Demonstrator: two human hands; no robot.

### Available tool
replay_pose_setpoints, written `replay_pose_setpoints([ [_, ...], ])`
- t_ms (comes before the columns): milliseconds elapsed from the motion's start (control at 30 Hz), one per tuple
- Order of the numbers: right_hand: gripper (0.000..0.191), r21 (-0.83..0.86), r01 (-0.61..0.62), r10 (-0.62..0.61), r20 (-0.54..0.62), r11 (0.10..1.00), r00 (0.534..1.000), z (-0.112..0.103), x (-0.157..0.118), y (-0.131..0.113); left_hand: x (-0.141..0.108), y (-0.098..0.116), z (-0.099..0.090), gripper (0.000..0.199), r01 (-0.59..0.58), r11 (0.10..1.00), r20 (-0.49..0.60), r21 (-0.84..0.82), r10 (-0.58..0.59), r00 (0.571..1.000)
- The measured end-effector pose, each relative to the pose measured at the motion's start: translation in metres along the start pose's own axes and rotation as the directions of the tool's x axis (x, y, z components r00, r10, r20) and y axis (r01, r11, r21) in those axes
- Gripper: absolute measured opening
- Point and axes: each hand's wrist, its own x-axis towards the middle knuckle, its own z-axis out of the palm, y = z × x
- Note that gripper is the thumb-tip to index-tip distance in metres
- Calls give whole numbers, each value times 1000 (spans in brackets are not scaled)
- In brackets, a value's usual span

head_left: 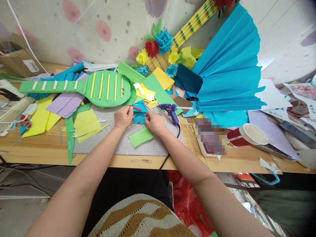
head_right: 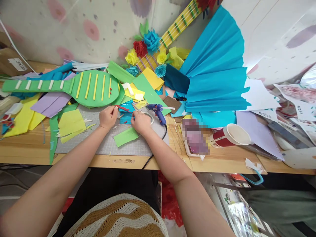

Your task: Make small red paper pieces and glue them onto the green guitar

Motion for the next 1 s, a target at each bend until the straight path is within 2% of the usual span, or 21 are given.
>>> replay_pose_setpoints([
  [133, 21, 15, -21, 21, -28, 1000, 999, 2, 0, 0, 1, -3, 1, 23, -11, 990, -21, -139, 8, 1000],
  [300, 22, 12, -26, 26, -21, 1000, 999, 3, 1, 2, 3, -11, 1, 13, 99, 958, -21, -268, -109, 994],
  [433, 22, -9, -16, 16, -12, 1000, 1000, 6, 2, 1, 5, -15, 4, 13, 209, 930, 47, -302, -205, 978],
  [533, 21, -2, -13, 13, -21, 1000, 1000, 7, 2, 1, 7, -17, 5, 13, 304, 881, 28, -363, -315, 949],
  [667, 19, 63, -6, 9, -32, 998, 999, 6, 3, 4, 8, -22, -2, 23, 330, 824, 4, -460, -370, 929],
  [833, 14, 202, 121, -127, 16, 972, 992, 0, 4, 3, 8, -31, -17, 30, 374, 799, 3, -471, -423, 906],
  [1000, 18, 255, 248, -280, 97, 935, 955, 0, 5, -13, 9, -32, -18, 29, 383, 814, 60, -438, -399, 915],
])
